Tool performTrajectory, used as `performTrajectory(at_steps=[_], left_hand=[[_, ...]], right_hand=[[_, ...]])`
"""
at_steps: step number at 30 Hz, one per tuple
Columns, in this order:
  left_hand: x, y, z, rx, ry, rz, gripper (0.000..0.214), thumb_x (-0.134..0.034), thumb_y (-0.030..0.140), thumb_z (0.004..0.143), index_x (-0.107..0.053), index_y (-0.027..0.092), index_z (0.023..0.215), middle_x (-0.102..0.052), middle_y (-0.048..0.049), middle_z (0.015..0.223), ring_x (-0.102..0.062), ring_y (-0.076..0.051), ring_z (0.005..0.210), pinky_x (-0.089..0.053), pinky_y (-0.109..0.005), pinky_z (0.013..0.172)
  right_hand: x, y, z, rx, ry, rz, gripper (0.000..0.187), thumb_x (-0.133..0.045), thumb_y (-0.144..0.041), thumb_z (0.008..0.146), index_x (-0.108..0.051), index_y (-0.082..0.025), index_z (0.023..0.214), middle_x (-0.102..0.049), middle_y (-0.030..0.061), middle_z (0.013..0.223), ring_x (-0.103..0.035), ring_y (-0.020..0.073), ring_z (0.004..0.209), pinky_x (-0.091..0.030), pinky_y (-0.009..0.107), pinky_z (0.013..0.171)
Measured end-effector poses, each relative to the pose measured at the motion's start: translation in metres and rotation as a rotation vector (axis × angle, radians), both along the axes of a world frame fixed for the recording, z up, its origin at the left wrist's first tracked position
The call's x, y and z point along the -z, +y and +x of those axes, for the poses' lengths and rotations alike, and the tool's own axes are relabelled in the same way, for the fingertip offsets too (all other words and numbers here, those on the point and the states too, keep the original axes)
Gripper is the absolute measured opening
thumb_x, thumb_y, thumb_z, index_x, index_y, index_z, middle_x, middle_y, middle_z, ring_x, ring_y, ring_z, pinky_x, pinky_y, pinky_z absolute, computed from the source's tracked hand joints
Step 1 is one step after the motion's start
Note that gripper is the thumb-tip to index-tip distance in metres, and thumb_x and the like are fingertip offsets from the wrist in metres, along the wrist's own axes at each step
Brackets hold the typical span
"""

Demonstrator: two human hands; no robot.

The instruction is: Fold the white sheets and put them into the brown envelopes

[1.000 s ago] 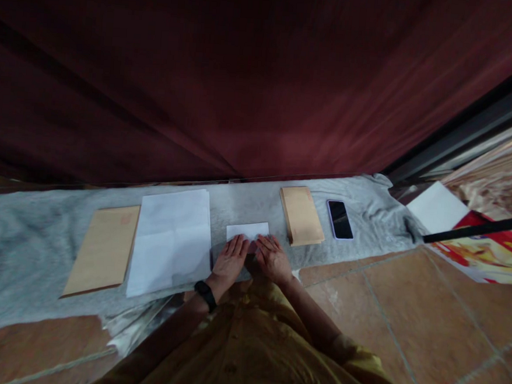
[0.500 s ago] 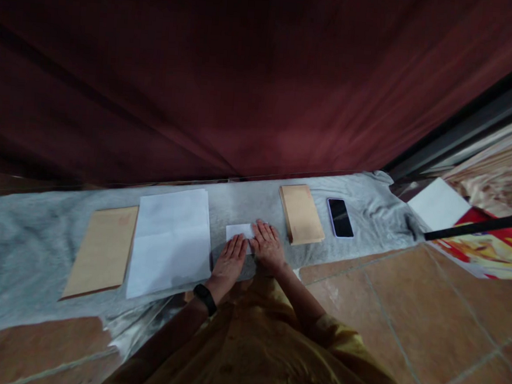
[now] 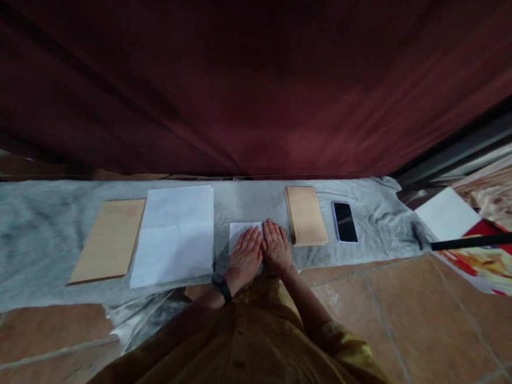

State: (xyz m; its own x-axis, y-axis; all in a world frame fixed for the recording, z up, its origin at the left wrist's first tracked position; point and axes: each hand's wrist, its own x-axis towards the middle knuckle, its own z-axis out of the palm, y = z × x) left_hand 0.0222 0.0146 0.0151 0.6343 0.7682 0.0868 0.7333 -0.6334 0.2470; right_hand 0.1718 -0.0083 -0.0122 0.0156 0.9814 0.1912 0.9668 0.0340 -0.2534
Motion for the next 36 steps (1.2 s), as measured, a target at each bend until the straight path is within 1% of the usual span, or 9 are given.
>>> performTrajectory(at_steps=[4,8,16,19,23,26,29,33,36], left_hand=[[0.01,0.005,0.008,-0.043,-0.027,0.014,0.058,-0.032,0.029,0.102,-0.034,0.005,0.154,-0.033,-0.0163,0.163,-0.024,-0.025,0.154,-0.02,-0.048,0.127],[0.018,0.01,-0.005,-0.107,-0.009,0.026,0.063,-0.033,0.037,0.102,-0.031,0.004,0.156,-0.029,-0.0175,0.164,-0.02,-0.027,0.155,-0.02,-0.047,0.126],[0.025,0.016,-0.027,-0.232,-0.03,0.043,0.065,-0.037,0.037,0.1,-0.031,0.004,0.156,-0.03,-0.0182,0.163,-0.023,-0.029,0.154,-0.023,-0.048,0.124],[0.025,0.014,-0.031,-0.273,-0.047,0.048,0.065,-0.036,0.037,0.101,-0.031,0.003,0.155,-0.032,-0.019,0.162,-0.024,-0.029,0.154,-0.025,-0.049,0.124],[0.019,0.007,-0.038,-0.295,-0.06,0.056,0.063,-0.037,0.035,0.101,-0.034,0.004,0.155,-0.03,-0.0202,0.163,-0.023,-0.031,0.154,-0.027,-0.051,0.123],[0.013,0.0,-0.047,-0.192,-0.042,0.051,0.058,-0.041,0.033,0.1,-0.039,0.011,0.153,-0.03,-0.0175,0.163,-0.022,-0.03,0.154,-0.024,-0.054,0.124],[0.01,-0.003,-0.053,-0.033,0.019,0.005,0.052,-0.042,0.029,0.1,-0.046,0.019,0.15,-0.042,-0.0128,0.159,-0.031,-0.027,0.151,-0.024,-0.054,0.124],[0.007,0.001,-0.048,0.011,0.144,-0.045,0.048,-0.043,0.017,0.097,-0.053,0.016,0.143,-0.05,-0.0169,0.152,-0.04,-0.028,0.146,-0.037,-0.048,0.118],[0.003,0.004,-0.038,0.045,0.212,-0.046,0.05,-0.038,0.006,0.093,-0.057,0.013,0.139,-0.052,-0.0216,0.149,-0.046,-0.03,0.142,-0.046,-0.048,0.109]], right_hand=[[0.001,-0.001,0.0,-0.012,-0.02,0.011,0.054,-0.033,-0.03,0.105,-0.034,-0.012,0.157,-0.037,0.0132,0.161,-0.034,0.026,0.149,-0.025,0.046,0.122],[0.001,0.0,-0.003,0.025,-0.029,0.032,0.056,-0.037,-0.033,0.105,-0.034,-0.011,0.157,-0.039,0.0135,0.16,-0.037,0.0269,0.147,-0.026,0.047,0.121],[0.003,-0.001,-0.002,0.012,-0.068,0.058,0.057,-0.037,-0.036,0.105,-0.036,-0.01,0.156,-0.038,0.0132,0.16,-0.038,0.0277,0.147,-0.026,0.046,0.121],[0.003,0.001,-0.002,0.01,-0.052,0.06,0.057,-0.038,-0.036,0.105,-0.035,-0.01,0.156,-0.039,0.0136,0.16,-0.038,0.0277,0.147,-0.027,0.046,0.122],[0.0,-0.003,0.0,0.0,-0.002,0.049,0.056,-0.039,-0.033,0.105,-0.037,-0.008,0.155,-0.039,0.0153,0.16,-0.035,0.0285,0.149,-0.027,0.048,0.122],[-0.003,-0.015,0.002,-0.078,0.05,0.02,0.054,-0.041,-0.029,0.104,-0.039,-0.009,0.153,-0.04,0.0153,0.159,-0.034,0.0273,0.149,-0.03,0.048,0.122],[-0.004,-0.03,0.003,-0.195,0.08,-0.023,0.051,-0.044,-0.029,0.103,-0.043,-0.015,0.152,-0.043,0.0125,0.158,-0.037,0.0252,0.147,-0.03,0.049,0.122],[-0.008,-0.035,0.004,-0.214,0.107,-0.055,0.049,-0.043,-0.03,0.103,-0.047,-0.016,0.15,-0.046,0.0117,0.156,-0.04,0.0248,0.146,-0.03,0.048,0.122],[-0.01,-0.031,0.005,-0.22,0.145,-0.046,0.047,-0.043,-0.027,0.102,-0.05,-0.016,0.148,-0.049,0.0126,0.154,-0.043,0.0248,0.144,-0.032,0.048,0.121]])
